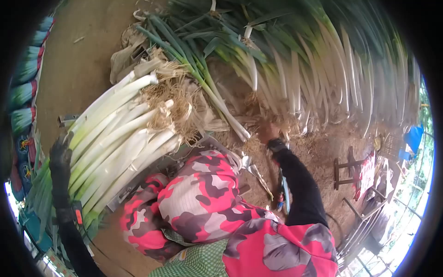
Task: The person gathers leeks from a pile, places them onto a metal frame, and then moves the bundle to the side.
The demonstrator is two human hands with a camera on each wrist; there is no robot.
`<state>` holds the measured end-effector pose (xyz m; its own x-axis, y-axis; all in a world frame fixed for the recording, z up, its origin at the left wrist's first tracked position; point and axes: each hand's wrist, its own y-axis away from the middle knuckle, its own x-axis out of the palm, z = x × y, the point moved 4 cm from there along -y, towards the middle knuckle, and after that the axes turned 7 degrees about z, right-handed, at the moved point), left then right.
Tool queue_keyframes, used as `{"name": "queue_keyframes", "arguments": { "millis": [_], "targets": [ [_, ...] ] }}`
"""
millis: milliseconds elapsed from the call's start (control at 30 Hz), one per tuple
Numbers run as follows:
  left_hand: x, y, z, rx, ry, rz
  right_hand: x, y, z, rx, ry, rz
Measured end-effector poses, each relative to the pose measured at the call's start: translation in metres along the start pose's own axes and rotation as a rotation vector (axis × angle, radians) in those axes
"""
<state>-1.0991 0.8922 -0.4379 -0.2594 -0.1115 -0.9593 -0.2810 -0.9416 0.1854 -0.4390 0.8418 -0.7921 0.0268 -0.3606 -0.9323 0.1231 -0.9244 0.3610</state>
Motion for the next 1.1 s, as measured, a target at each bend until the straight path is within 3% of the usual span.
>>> {"name": "queue_keyframes", "arguments": {
  "millis": [67,167,267,333,400,500,567,633,700,767,967,1100],
  "targets": [
    [-0.006,-0.003,-0.010,-0.042,-0.003,0.020,-0.007,-0.015,0.044,0.151,-0.084,0.113],
    [0.005,-0.002,-0.001,-0.111,-0.038,-0.040,-0.005,-0.048,0.083,0.067,0.042,0.538],
    [0.018,0.000,0.008,-0.197,0.059,-0.121,-0.034,-0.065,0.123,0.014,-0.216,0.200],
    [0.023,0.000,0.021,-0.245,0.082,-0.151,0.003,-0.085,0.123,0.060,-0.295,0.157],
    [0.008,-0.012,0.006,-0.265,0.105,-0.084,0.032,-0.099,0.124,0.058,-0.263,0.175],
    [0.003,-0.018,0.002,-0.245,0.047,-0.066,0.056,-0.109,0.104,-0.131,-0.330,0.111],
    [0.009,-0.021,0.000,-0.213,0.031,-0.119,0.006,-0.097,0.095,-0.088,-0.596,-0.040],
    [0.015,-0.014,0.005,-0.192,0.049,-0.198,-0.056,-0.076,0.106,0.010,-1.459,0.278],
    [0.018,-0.012,0.009,-0.204,0.106,-0.185,-0.146,-0.055,0.132,0.014,-1.711,0.379],
    [0.009,-0.015,0.000,-0.204,0.195,-0.203,-0.197,-0.040,0.144,0.032,-1.898,0.280],
    [-0.009,-0.010,-0.014,-0.252,0.195,-0.203,-0.343,-0.001,0.201,-0.433,-1.720,0.076],
    [-0.011,-0.009,-0.016,-0.236,0.183,-0.210,-0.392,0.017,0.250,-0.674,-1.560,0.215]
  ]
}}
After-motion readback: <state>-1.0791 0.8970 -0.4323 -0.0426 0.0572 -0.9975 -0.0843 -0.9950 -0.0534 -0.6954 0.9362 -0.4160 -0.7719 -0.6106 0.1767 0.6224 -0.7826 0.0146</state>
